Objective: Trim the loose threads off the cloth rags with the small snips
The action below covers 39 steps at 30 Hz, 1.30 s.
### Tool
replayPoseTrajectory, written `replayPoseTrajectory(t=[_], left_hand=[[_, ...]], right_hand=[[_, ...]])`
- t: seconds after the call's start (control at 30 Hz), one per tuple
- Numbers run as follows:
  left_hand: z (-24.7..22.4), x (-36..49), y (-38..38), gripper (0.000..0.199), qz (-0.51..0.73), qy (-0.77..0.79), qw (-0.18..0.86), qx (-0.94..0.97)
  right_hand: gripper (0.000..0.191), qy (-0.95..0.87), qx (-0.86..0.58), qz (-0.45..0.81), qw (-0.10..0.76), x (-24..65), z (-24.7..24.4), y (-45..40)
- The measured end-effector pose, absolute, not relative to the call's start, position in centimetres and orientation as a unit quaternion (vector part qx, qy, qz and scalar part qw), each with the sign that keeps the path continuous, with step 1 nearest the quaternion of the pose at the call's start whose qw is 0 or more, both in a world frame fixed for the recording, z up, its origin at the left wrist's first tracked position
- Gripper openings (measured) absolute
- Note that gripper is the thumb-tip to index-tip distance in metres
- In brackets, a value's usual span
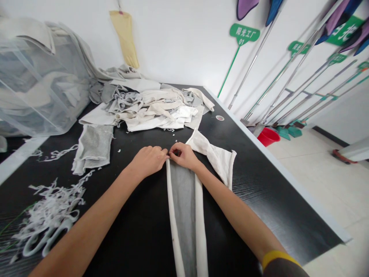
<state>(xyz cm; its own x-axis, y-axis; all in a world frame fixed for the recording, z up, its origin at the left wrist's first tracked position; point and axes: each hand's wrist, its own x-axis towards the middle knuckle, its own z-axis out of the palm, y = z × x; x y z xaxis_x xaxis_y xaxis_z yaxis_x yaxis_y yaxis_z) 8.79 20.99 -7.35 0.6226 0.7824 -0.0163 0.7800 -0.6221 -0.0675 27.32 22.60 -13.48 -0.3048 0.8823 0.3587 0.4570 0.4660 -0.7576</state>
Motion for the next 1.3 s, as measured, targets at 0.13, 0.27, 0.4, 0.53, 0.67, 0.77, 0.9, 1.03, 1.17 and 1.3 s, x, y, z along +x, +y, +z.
replayPoseTrajectory(t=[0.13,0.27,0.4,0.53,0.67,0.77,0.9,1.03,1.17,1.3], left_hand=[[-8.0,8.6,21.4,0.035,0.020,-0.436,0.002,-0.900],[-8.2,7.4,22.3,0.034,0.002,-0.452,-0.020,-0.892],[-7.9,6.0,23.3,0.038,-0.032,-0.461,-0.044,-0.886],[-7.5,5.0,23.9,0.040,-0.061,-0.472,-0.069,-0.877],[-6.6,4.3,22.9,0.038,-0.085,-0.480,-0.086,-0.869],[-5.6,3.6,20.9,0.036,-0.109,-0.488,-0.094,-0.861],[-4.6,2.0,16.4,0.036,-0.151,-0.498,-0.119,-0.845],[-4.9,0.1,10.6,0.032,-0.193,-0.501,-0.176,-0.825],[-6.2,-1.5,5.0,0.031,-0.218,-0.521,-0.227,-0.793],[-7.4,-2.8,1.0,0.030,-0.227,-0.542,-0.260,-0.766]], right_hand=[[0.006,-0.747,-0.447,0.299,0.391,27.3,-13.7,22.8],[0.010,-0.715,-0.464,0.330,0.406,27.5,-13.8,23.0],[0.012,-0.697,-0.470,0.351,0.413,27.6,-13.7,23.2],[0.014,-0.686,-0.477,0.359,0.416,27.7,-13.7,23.4],[0.018,-0.672,-0.488,0.354,0.430,27.8,-13.7,23.6],[0.021,-0.667,-0.495,0.341,0.440,27.8,-13.2,23.7],[0.024,-0.674,-0.491,0.320,0.449,27.5,-10.8,23.1],[0.024,-0.691,-0.465,0.305,0.461,25.8,-7.5,21.6],[0.020,-0.727,-0.428,0.310,0.438,22.0,-4.9,19.9],[0.013,-0.793,-0.378,0.316,0.358,16.5,-3.1,18.9]])
